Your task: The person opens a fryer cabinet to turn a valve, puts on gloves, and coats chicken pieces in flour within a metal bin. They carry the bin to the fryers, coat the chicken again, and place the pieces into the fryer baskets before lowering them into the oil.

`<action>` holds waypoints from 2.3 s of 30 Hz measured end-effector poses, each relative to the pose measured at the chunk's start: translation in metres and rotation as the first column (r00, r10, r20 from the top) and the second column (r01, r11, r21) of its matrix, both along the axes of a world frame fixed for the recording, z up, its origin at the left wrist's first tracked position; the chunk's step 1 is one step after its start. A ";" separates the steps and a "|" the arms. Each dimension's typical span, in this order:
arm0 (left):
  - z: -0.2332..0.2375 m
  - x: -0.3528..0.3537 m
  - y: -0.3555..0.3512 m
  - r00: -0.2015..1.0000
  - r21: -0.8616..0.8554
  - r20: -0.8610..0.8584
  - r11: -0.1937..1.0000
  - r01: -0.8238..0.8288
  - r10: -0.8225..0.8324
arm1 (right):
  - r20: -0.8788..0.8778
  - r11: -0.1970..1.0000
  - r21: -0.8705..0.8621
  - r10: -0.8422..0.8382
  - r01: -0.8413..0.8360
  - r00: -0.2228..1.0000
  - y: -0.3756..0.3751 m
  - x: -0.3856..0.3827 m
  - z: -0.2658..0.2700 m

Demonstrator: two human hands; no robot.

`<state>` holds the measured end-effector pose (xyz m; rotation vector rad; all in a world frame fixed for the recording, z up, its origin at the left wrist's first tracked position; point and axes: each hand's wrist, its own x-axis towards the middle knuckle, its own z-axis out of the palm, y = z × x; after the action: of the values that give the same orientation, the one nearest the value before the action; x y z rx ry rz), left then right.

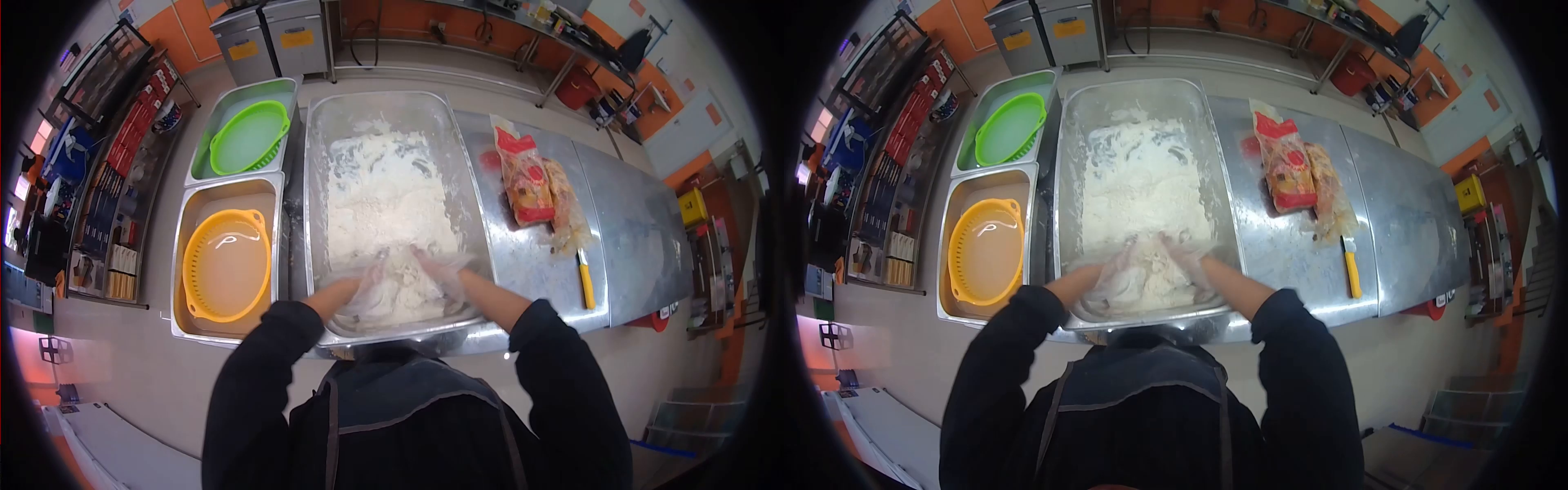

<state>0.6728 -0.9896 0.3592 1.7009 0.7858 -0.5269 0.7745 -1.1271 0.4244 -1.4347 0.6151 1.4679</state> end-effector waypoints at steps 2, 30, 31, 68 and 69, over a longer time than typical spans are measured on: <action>-0.058 0.011 -0.007 0.997 0.145 0.065 0.989 0.020 -0.029 | 0.522 0.761 -0.218 0.620 -0.611 0.586 0.013 -0.004 -0.047; 0.002 0.004 0.048 0.958 -0.186 0.265 0.980 -0.065 0.114 | 0.672 0.699 0.192 0.417 -0.688 0.612 -0.011 0.043 0.010; -0.016 0.001 0.057 0.947 -0.061 0.313 0.993 0.097 -0.073 | 0.715 0.672 0.324 0.287 -0.666 0.638 -0.022 0.051 -0.017; 0.105 -0.053 -0.012 0.851 0.397 0.485 0.918 -0.010 -0.201 | 0.962 0.938 -0.130 0.041 -0.320 -0.271 -0.030 -0.042 0.035; 0.095 -0.053 -0.011 0.817 0.341 0.563 0.935 -0.094 -0.123 | 0.940 0.923 -0.185 0.066 -0.338 -0.334 -0.030 -0.043 0.034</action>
<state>0.6195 -1.0009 0.4545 2.0537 0.4289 0.1555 0.7310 -1.1573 0.4580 -2.0543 -0.9867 -0.0479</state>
